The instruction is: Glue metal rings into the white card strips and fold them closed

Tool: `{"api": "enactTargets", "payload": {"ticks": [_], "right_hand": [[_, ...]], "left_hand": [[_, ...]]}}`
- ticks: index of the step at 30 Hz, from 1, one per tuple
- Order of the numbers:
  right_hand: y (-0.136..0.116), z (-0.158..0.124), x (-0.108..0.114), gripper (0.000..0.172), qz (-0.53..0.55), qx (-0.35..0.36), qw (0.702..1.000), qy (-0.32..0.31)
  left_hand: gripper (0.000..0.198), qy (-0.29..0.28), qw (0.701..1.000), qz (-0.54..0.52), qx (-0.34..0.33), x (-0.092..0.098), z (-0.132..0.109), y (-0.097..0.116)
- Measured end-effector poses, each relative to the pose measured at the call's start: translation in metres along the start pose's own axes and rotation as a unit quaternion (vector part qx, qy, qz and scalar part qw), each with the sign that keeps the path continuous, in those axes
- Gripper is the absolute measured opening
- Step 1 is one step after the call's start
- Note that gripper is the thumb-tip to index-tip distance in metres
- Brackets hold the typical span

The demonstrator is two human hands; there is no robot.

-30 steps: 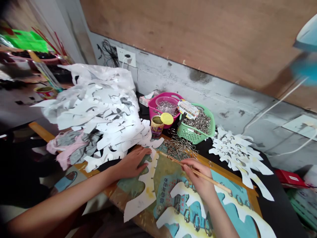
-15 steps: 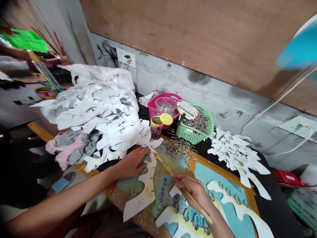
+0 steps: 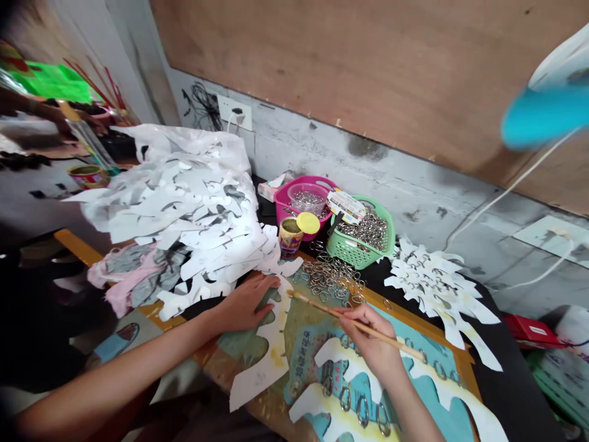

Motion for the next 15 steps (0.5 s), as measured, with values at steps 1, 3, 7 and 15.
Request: {"api": "enactTargets", "payload": {"ticks": [1, 3, 7, 15], "right_hand": [[-0.003, 0.003, 0.0, 0.021, -0.013, 0.005, 0.999, 0.038], [-0.016, 0.009, 0.001, 0.022, -0.017, 0.033, 0.991, 0.132], [-0.067, 0.03, -0.002, 0.023, 0.055, 0.117, 0.964, 0.232], [-0.141, 0.112, -0.058, 0.034, -0.204, 0.252, 0.934, 0.15]], "left_hand": [[0.044, -0.001, 1.0, 0.0, 0.001, 0.0, 0.0, 0.0], [0.043, -0.005, 1.0, 0.002, 0.004, -0.001, -0.001, -0.001], [0.045, -0.004, 1.0, 0.0, 0.008, -0.002, -0.003, -0.002], [0.051, 0.009, 1.0, 0.001, 0.016, -0.002, -0.004, -0.002]]}}
Point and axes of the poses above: each hand's wrist, its own z-axis towards the middle knuckle, its own x-axis out of the back of the hand, y = z × x, the point moved 1 cm from there along z, towards the middle knuckle, and after that the axes turned 2 degrees about z, right-handed, at the moved point
